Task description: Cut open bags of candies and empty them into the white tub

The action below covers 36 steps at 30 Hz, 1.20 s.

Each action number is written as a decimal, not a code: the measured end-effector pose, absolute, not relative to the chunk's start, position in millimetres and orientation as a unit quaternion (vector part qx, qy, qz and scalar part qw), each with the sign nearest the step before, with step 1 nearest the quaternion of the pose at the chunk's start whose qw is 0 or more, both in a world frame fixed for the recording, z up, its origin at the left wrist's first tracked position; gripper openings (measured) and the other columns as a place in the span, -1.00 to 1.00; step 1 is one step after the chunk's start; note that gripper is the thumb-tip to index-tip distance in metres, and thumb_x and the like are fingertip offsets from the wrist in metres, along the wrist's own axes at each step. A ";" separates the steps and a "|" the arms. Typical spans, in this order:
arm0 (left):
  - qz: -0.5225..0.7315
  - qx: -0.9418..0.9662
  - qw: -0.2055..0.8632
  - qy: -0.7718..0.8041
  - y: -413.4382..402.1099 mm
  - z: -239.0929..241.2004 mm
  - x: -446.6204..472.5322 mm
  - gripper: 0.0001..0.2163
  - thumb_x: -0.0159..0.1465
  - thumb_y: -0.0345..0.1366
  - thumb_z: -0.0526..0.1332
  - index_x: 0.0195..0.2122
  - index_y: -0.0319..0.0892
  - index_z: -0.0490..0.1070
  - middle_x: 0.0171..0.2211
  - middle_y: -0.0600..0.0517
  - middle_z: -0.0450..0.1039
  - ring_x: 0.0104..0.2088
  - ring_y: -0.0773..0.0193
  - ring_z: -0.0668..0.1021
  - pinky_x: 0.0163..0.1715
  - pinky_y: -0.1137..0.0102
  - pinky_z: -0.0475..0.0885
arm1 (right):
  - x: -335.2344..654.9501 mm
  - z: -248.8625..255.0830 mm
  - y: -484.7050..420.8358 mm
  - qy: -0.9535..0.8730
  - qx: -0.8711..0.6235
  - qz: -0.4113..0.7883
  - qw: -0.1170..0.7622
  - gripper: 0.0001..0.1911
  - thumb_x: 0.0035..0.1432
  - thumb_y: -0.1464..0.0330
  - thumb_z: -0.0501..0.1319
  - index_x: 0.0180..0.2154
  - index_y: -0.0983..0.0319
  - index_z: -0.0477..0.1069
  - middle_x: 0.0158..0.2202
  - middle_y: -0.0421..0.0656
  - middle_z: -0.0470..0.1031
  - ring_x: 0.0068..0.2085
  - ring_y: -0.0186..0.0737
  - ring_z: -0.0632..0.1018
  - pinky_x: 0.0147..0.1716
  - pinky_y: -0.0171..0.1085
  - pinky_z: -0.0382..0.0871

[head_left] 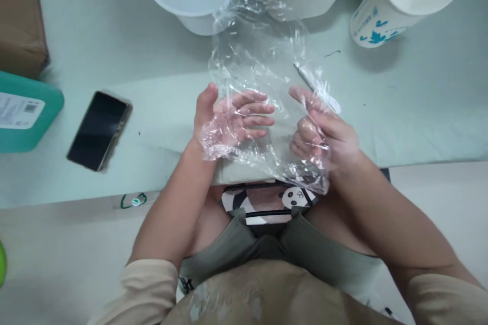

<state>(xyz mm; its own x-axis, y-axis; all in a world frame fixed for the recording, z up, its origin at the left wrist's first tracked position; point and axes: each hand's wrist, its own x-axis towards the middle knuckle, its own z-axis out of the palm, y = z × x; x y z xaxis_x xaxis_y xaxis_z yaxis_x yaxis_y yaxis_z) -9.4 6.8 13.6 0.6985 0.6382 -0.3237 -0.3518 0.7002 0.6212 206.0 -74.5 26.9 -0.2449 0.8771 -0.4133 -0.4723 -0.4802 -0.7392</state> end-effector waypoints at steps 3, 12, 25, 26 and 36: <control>0.281 0.315 0.850 0.314 10.8 14.0 -14.1 -0.26 0.12 0.46 0.14 -0.14 -0.19 0.58 -0.20 -0.12 0.71 -0.21 0.06 0.74 -0.31 0.28 0.66 | 208.0 21.2 -68.0 -0.282 -0.487 0.701 0.439 -0.34 0.16 0.12 0.34 0.26 0.08 0.33 -0.64 -0.38 0.29 -0.65 -0.32 0.35 -0.62 -0.30 0.29; 0.264 0.392 0.773 0.423 16.2 20.3 -26.3 -0.51 0.14 0.17 0.38 -0.17 -0.18 0.55 -0.24 -0.07 0.71 -0.32 0.15 0.74 -0.46 0.44 0.58 | 207.5 10.3 -64.3 -0.358 -0.565 0.641 0.376 -0.50 0.21 0.26 0.28 0.18 0.16 0.42 -0.61 -0.32 0.46 -0.60 -0.31 0.45 -0.56 -0.30 0.37; 0.304 0.447 0.699 0.468 12.8 11.3 -35.9 -0.83 0.20 -0.24 0.35 -0.18 -0.12 0.56 -0.61 0.11 0.55 -0.68 0.31 0.54 -0.71 0.49 0.30 | 214.2 6.4 -64.5 -0.348 -0.564 0.623 0.416 -0.50 0.25 0.25 0.27 0.22 0.05 0.38 -0.62 -0.37 0.41 -0.65 -0.34 0.40 -0.61 -0.31 0.33; 0.312 0.442 0.700 0.467 13.2 10.9 -35.7 -0.84 0.18 -0.25 0.35 -0.21 -0.11 0.55 -0.62 0.11 0.54 -0.70 0.31 0.53 -0.72 0.49 0.30 | 215.4 5.8 -64.7 -0.350 -0.564 0.620 0.418 -0.55 0.25 0.25 0.26 0.18 0.05 0.42 -0.62 -0.37 0.41 -0.64 -0.34 0.40 -0.61 -0.32 0.33; 0.348 0.430 0.689 0.469 17.6 2.5 -32.6 -0.91 0.11 -0.33 0.35 -0.51 -0.12 0.49 -0.57 0.11 0.53 -0.59 0.38 0.59 -0.60 0.52 0.42 | 231.6 7.8 -65.1 -0.460 -0.543 0.558 0.426 -0.87 0.16 0.32 0.33 -0.45 0.14 0.58 -0.44 -0.20 0.51 -0.49 -0.34 0.49 -0.48 -0.26 0.42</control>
<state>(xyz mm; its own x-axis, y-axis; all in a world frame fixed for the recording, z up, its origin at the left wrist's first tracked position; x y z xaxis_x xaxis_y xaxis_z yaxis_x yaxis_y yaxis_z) -32.6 17.6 2.5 0.3191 0.8818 -0.3472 -0.0760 0.3890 0.9181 231.6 -65.1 7.8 -0.0473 0.9758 -0.2136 0.0237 -0.2127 -0.9768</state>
